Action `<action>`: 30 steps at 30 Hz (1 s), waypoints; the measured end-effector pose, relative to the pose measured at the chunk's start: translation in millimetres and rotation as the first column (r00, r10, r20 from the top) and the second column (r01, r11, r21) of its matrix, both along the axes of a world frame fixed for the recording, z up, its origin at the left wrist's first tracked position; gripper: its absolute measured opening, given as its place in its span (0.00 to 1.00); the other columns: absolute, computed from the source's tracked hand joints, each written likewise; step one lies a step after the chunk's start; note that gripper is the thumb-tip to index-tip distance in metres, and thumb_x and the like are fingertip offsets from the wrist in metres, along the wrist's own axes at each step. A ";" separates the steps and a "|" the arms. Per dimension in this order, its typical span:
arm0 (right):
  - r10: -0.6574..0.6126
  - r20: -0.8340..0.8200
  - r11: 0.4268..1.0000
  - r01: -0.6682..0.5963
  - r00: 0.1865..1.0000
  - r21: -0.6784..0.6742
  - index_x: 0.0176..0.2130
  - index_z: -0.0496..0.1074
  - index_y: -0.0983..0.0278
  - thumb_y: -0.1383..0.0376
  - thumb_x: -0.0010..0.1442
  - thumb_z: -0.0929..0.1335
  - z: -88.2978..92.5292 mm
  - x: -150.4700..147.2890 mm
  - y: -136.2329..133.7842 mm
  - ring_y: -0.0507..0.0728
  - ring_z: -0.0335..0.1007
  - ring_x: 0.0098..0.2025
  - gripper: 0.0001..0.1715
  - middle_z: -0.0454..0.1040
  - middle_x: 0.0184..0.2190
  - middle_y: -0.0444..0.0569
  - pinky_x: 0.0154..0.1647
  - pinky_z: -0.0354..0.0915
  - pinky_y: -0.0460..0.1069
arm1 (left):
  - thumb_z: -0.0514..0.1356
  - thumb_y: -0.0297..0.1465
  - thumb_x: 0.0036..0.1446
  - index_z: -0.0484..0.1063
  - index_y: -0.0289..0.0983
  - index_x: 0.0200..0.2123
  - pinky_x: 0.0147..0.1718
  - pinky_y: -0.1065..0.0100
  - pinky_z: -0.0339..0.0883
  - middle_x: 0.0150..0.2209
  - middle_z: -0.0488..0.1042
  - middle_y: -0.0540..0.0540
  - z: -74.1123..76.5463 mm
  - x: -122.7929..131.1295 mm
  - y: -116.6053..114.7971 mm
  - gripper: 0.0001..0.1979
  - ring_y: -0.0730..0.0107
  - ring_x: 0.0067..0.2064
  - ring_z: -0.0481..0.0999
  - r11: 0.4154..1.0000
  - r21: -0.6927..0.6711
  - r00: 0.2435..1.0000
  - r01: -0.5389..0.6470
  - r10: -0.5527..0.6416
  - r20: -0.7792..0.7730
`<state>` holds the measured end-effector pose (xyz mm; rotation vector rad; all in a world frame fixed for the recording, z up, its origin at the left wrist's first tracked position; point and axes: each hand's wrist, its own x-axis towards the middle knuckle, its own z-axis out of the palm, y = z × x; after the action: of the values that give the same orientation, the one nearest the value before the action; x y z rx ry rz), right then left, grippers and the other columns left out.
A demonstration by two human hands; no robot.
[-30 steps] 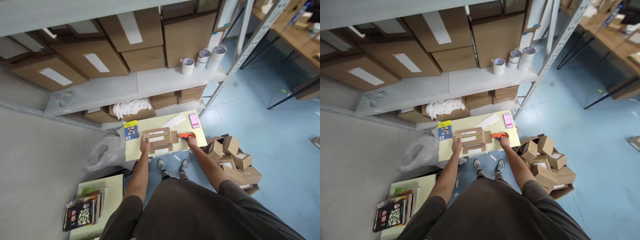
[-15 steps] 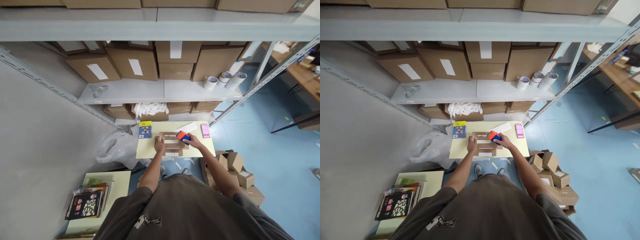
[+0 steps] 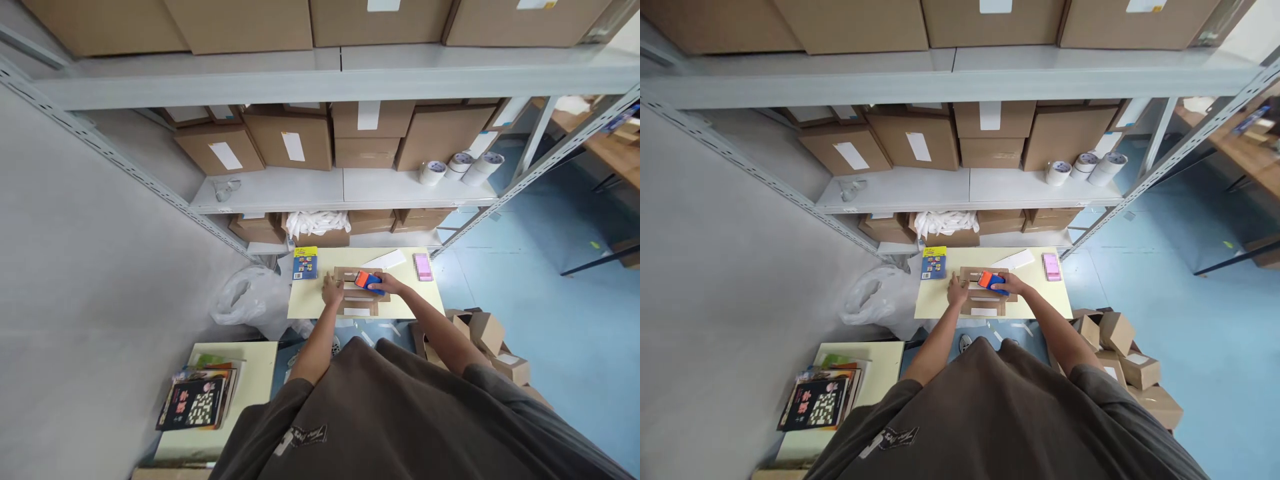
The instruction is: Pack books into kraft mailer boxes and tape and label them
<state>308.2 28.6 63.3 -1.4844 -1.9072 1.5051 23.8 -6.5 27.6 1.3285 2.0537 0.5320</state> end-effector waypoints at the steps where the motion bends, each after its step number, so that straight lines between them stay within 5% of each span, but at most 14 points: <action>1: 0.013 0.002 1.000 -0.013 1.000 -0.002 0.45 0.79 0.62 0.39 0.51 0.78 -1.4 0.8 -0.1 0.62 0.77 0.42 0.35 0.81 0.39 0.48 0.45 0.71 0.52 | 0.58 0.46 0.68 0.65 0.37 0.71 0.60 0.54 0.67 0.67 0.70 0.30 3.3 -1.0 -2.3 0.33 0.44 0.68 0.70 0.998 0.052 1.000 -0.019 0.019 0.000; 4: 0.036 -0.004 0.999 -0.036 0.999 0.001 0.47 0.77 0.62 0.38 0.52 0.77 -4.8 3.1 -0.8 0.62 0.78 0.44 0.36 0.81 0.41 0.48 0.45 0.72 0.52 | 0.56 0.50 0.69 0.80 0.38 0.54 0.50 0.60 0.72 0.48 0.83 0.34 10.6 3.3 -5.7 0.25 0.49 0.56 0.80 0.998 0.041 0.978 -0.040 0.031 0.206; 7: 0.048 -0.009 0.999 -0.048 0.999 0.007 0.48 0.77 0.61 0.37 0.52 0.76 -5.4 5.3 -2.9 0.63 0.78 0.45 0.37 0.82 0.41 0.48 0.46 0.72 0.52 | 0.55 0.56 0.68 0.82 0.36 0.44 0.37 0.64 0.72 0.33 0.82 0.37 13.8 19.9 -1.0 0.30 0.54 0.40 0.83 0.985 -0.172 0.799 -0.021 0.120 0.589; 11: 0.067 -0.018 0.998 -0.066 0.998 0.015 0.47 0.76 0.61 0.36 0.53 0.75 0.6 7.7 -6.9 0.62 0.78 0.44 0.37 0.81 0.41 0.48 0.47 0.72 0.52 | 0.64 0.56 0.63 0.81 0.34 0.43 0.32 0.67 0.71 0.31 0.81 0.37 17.3 41.6 12.3 0.28 0.60 0.35 0.81 0.947 -0.321 0.469 -0.001 0.284 0.837; 14: 0.086 0.014 0.996 -0.087 0.996 0.018 0.45 0.77 0.61 0.35 0.53 0.74 8.6 7.8 -8.4 0.61 0.77 0.44 0.36 0.81 0.39 0.47 0.46 0.71 0.52 | 0.71 0.49 0.60 0.81 0.32 0.42 0.31 0.69 0.70 0.34 0.82 0.37 22.1 41.8 20.1 0.23 0.63 0.36 0.80 0.957 -0.277 0.362 -0.088 0.290 0.886; 19: 0.106 0.123 0.990 -0.117 0.987 0.081 0.44 0.78 0.61 0.35 0.56 0.73 24.3 1.6 -7.8 0.62 0.77 0.43 0.35 0.81 0.39 0.48 0.45 0.70 0.51 | 0.77 0.40 0.49 0.83 0.32 0.38 0.32 0.68 0.68 0.35 0.83 0.39 27.3 24.6 19.2 0.19 0.67 0.34 0.78 0.945 -0.057 0.464 -0.322 0.210 0.860; 23: 0.021 0.289 0.974 -0.084 0.957 0.209 0.43 0.80 0.61 0.36 0.62 0.71 33.7 -8.5 -11.9 0.62 0.77 0.41 0.32 0.83 0.38 0.51 0.43 0.67 0.50 | 0.75 0.43 0.49 0.84 0.34 0.35 0.34 0.66 0.70 0.34 0.83 0.41 24.5 20.8 9.7 0.18 0.66 0.33 0.77 0.918 0.065 0.552 -0.391 0.178 0.814; 30: -0.163 0.352 0.943 0.041 0.922 0.330 0.35 0.79 0.59 0.35 0.64 0.68 35.9 -25.9 -22.1 0.60 0.77 0.38 0.32 0.83 0.35 0.51 0.37 0.63 0.48 | 0.70 0.48 0.55 0.84 0.36 0.31 0.35 0.66 0.71 0.30 0.82 0.43 11.0 24.5 -3.7 0.19 0.64 0.33 0.79 0.859 0.177 0.675 -0.480 0.232 0.701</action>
<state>282.3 6.5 99.2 -1.7761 -2.1131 0.8547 48.3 -10.2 38.5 0.7061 1.6328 1.3938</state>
